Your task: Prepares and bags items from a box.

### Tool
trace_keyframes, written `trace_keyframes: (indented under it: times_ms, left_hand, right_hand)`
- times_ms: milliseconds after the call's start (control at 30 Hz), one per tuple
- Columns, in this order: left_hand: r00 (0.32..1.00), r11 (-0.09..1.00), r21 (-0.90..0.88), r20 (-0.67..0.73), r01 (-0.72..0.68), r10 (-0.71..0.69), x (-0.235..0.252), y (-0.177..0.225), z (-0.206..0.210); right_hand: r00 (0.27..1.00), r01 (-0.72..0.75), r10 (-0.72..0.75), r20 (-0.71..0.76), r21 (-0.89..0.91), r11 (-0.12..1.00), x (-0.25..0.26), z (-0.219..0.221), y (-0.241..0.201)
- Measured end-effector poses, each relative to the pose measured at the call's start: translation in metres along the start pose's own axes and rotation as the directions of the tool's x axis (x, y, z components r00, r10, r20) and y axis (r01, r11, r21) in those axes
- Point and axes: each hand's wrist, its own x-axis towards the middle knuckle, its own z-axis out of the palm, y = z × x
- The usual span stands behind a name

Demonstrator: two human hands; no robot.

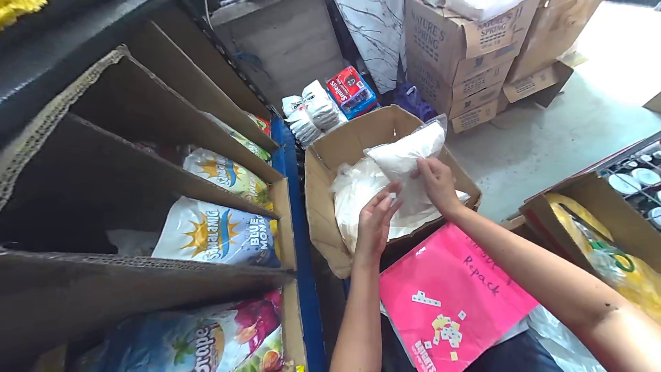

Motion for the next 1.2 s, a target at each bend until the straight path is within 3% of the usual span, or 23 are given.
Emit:
trace_keyframes:
  times_ms: [133,267,500,667,800,900,1033,1133,1200]
  left_hand:
    - [0.989,0.988,0.11,-0.111,0.106,-0.093,0.007,-0.009,-0.004]
    - [0.957,0.954,0.276,-0.289,0.116,-0.032,-0.01,-0.007,-0.013]
    - [0.94,0.992,0.117,-0.342,0.038,0.005,-0.015,0.008,0.0]
    - [0.936,0.984,-0.147,-0.35,-0.097,0.04,-0.013,0.012,0.006]
    - [0.952,0.969,-0.201,-0.295,-0.142,0.078,-0.015,0.017,0.014]
    - [0.96,0.974,-0.193,-0.272,-0.117,0.061,-0.021,0.011,0.025]
    - [0.97,0.988,-0.148,-0.242,-0.042,0.005,-0.041,-0.008,0.04]
    - [0.969,0.978,-0.21,-0.243,0.0,-0.052,-0.053,-0.013,0.045]
    - [0.978,0.988,-0.153,-0.199,0.036,-0.067,-0.059,-0.012,0.049]
  right_hand:
    - [0.998,-0.049,0.049,-0.034,0.007,0.999,0.005,-0.007,-0.012]
    - [0.992,-0.113,0.114,-0.062,0.027,0.993,0.01,-0.017,-0.019]
    - [0.986,-0.1,0.113,-0.121,0.109,0.989,-0.001,-0.032,-0.009]
    - [0.977,0.168,-0.162,-0.137,0.032,0.985,-0.048,-0.055,0.005]
    - [0.929,0.367,-0.369,-0.015,-0.053,0.929,-0.099,-0.08,0.017]
    - [0.895,0.445,-0.438,0.085,-0.087,0.891,-0.132,-0.093,0.024]
    - [0.942,0.334,-0.331,0.058,-0.035,0.942,-0.165,-0.094,0.019]
    - [0.984,0.17,-0.171,0.048,0.015,0.985,-0.182,-0.098,0.019]
    - [0.997,0.063,-0.064,0.043,0.024,0.998,-0.192,-0.101,0.019]
